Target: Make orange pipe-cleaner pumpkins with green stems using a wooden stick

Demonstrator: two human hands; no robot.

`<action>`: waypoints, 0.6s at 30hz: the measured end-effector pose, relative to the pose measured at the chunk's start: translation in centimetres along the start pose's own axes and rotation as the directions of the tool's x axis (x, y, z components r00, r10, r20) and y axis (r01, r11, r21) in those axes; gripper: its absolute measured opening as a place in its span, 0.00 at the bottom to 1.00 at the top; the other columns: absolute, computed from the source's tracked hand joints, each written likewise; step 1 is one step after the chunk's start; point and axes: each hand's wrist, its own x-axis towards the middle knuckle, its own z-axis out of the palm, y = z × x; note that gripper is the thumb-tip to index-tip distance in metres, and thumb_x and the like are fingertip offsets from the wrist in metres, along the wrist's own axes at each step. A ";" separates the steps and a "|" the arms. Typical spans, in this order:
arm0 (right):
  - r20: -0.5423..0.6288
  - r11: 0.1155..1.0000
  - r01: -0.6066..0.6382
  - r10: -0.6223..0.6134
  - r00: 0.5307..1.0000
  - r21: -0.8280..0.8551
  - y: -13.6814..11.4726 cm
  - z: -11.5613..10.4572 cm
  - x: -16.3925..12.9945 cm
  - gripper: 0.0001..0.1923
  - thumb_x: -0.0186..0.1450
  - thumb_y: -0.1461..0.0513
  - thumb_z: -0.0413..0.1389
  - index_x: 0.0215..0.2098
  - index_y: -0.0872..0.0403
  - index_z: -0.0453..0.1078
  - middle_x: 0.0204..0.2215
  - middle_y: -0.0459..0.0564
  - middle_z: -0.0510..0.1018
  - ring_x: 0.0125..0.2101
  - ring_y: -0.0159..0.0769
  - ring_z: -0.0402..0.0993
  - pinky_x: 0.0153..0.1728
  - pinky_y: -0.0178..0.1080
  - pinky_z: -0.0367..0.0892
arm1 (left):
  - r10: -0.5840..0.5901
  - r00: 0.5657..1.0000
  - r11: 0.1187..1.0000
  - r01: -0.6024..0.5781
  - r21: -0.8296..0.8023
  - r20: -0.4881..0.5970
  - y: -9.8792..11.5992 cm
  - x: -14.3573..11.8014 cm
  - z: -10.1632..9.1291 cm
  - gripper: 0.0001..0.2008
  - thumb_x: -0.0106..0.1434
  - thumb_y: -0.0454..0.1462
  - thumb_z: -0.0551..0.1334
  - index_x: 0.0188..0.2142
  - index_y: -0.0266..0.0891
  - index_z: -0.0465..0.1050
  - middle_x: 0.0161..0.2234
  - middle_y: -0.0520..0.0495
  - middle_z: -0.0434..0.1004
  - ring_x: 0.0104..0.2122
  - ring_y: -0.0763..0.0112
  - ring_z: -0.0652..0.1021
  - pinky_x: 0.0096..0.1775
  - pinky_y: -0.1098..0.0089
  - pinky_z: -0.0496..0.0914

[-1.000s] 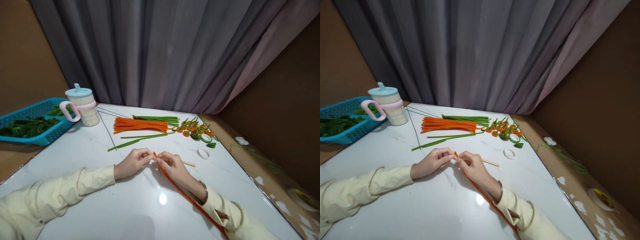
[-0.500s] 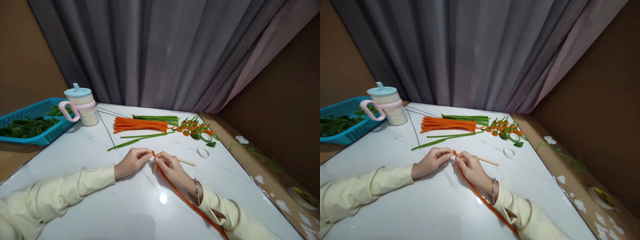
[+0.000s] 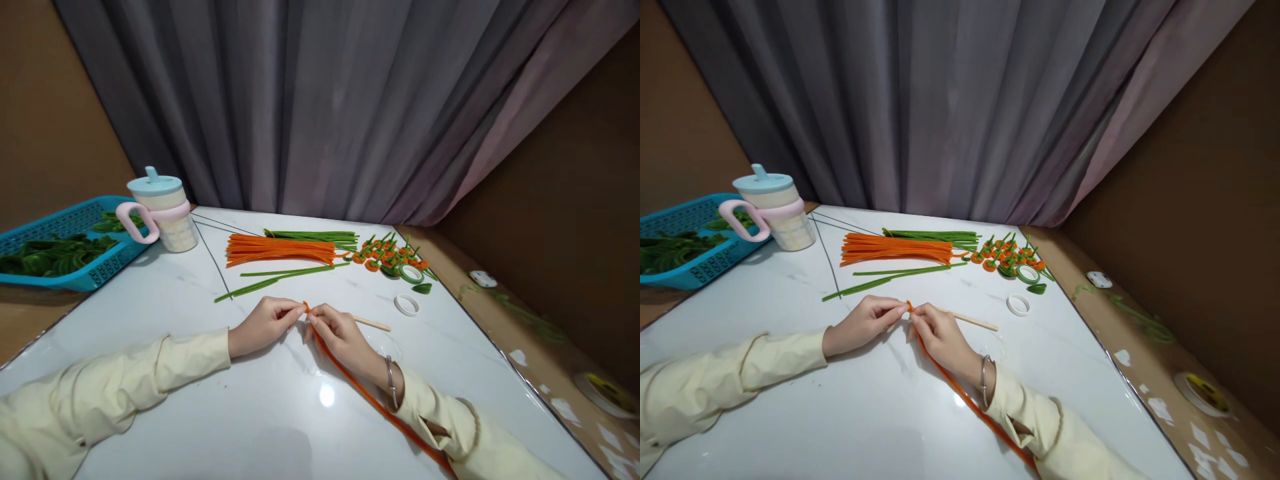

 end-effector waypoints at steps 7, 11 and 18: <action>0.000 0.999 0.002 -0.002 1.000 -0.039 0.1 0.0 0.0 0.14 0.69 0.54 0.45 0.33 0.53 0.64 0.20 0.43 0.74 0.17 0.28 0.62 0.23 0.32 0.60 | 0.134 0.990 0.975 -0.126 0.185 -0.035 -0.2 0.0 0.2 0.19 0.66 0.40 0.49 0.19 0.38 0.55 0.18 0.55 0.56 0.20 0.77 0.59 0.25 0.74 0.56; 0.003 0.999 0.014 -0.014 1.000 -0.040 0.1 0.0 0.0 0.13 0.69 0.54 0.46 0.33 0.54 0.64 0.20 0.43 0.74 0.18 0.28 0.63 0.25 0.32 0.60 | 0.153 0.987 0.968 -0.142 0.207 -0.040 -0.2 0.0 0.2 0.18 0.66 0.38 0.49 0.19 0.38 0.55 0.18 0.55 0.55 0.20 0.78 0.58 0.25 0.74 0.55; 0.004 0.999 -0.017 0.017 1.000 0.044 0.1 0.1 0.0 0.14 0.69 0.52 0.46 0.34 0.53 0.64 0.21 0.43 0.73 0.18 0.28 0.64 0.24 0.32 0.60 | 0.134 0.991 0.982 -0.130 0.134 -0.022 -0.1 0.0 0.0 0.18 0.67 0.39 0.49 0.20 0.37 0.57 0.20 0.55 0.57 0.21 0.77 0.61 0.27 0.74 0.57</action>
